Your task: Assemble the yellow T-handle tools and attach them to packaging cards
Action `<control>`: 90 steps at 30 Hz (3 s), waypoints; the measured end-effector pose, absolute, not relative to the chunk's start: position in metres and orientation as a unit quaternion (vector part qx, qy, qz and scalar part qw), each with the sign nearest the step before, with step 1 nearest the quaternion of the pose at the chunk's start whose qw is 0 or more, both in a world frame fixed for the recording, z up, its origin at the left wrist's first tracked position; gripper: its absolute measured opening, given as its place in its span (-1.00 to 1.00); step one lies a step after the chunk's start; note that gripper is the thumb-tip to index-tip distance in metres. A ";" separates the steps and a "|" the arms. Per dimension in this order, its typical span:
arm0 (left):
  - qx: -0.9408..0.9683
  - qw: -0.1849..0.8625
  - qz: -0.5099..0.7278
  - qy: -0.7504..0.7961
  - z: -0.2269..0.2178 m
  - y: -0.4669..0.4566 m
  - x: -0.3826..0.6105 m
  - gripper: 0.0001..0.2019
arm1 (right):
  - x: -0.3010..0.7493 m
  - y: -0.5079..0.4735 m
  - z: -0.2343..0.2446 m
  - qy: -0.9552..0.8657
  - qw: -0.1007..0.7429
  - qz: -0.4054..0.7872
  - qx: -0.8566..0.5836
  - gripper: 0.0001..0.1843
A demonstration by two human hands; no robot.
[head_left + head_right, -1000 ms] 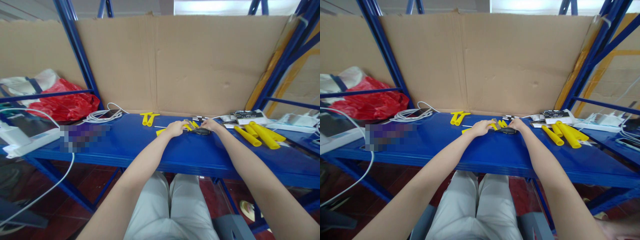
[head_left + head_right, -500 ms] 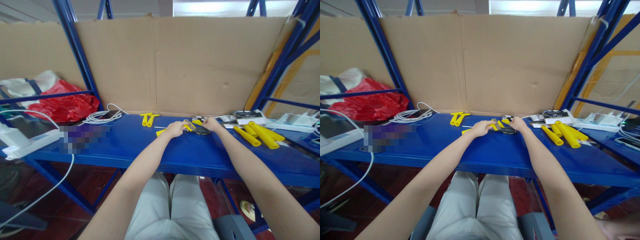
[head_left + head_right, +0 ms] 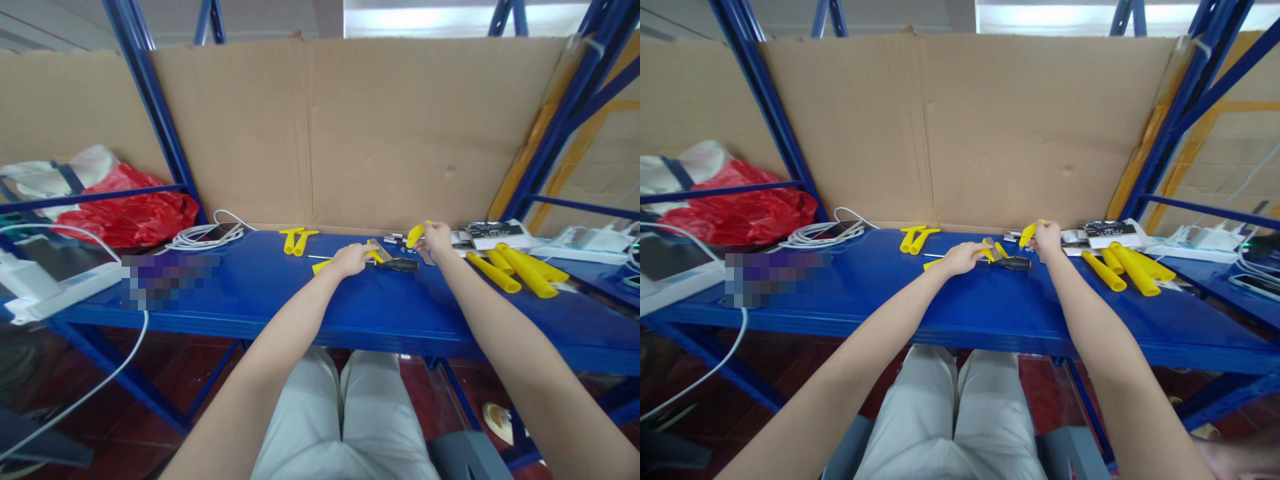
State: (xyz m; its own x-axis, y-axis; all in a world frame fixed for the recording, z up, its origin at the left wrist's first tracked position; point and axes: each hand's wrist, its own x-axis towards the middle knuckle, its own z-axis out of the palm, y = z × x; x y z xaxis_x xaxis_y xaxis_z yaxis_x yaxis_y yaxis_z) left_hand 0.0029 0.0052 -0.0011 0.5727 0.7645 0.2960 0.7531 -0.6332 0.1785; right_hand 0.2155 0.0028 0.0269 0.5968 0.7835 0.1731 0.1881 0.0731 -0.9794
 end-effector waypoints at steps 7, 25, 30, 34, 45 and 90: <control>0.888 0.010 0.180 0.424 0.000 0.004 0.003 -0.55 | 0.210 0.003 0.036 -0.278 0.651 0.458 -0.537 -0.86; 0.876 0.040 0.212 0.431 0.001 0.001 0.005 -0.36 | 0.183 -0.003 0.026 -0.588 0.438 0.255 -0.631 -0.64; 0.877 0.038 0.215 0.428 0.001 0.002 0.004 -0.37 | 0.176 -0.008 0.028 -0.604 0.421 0.236 -0.634 -0.70; 0.876 0.038 0.216 0.430 0.001 0.002 0.004 -0.37 | 0.170 -0.009 0.026 -0.588 0.434 0.239 -0.640 -0.81; 0.872 0.037 0.227 0.432 0.001 0.003 0.003 -0.38 | 0.165 -0.010 0.025 -0.582 0.446 0.245 -0.634 -0.82; 0.883 0.000 0.267 0.385 -0.003 0.007 0.004 -0.63 | 0.178 0.003 0.014 -0.601 0.419 0.299 -0.612 -0.77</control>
State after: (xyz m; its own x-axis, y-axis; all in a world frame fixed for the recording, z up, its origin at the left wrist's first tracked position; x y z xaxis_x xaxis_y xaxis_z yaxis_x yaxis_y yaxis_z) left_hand 0.0045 0.0074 -0.0033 0.5602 0.6807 0.4721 0.6808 -0.7030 0.2058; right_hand 0.1784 0.0034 0.0144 0.0997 0.9854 0.1379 0.4839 0.0731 -0.8721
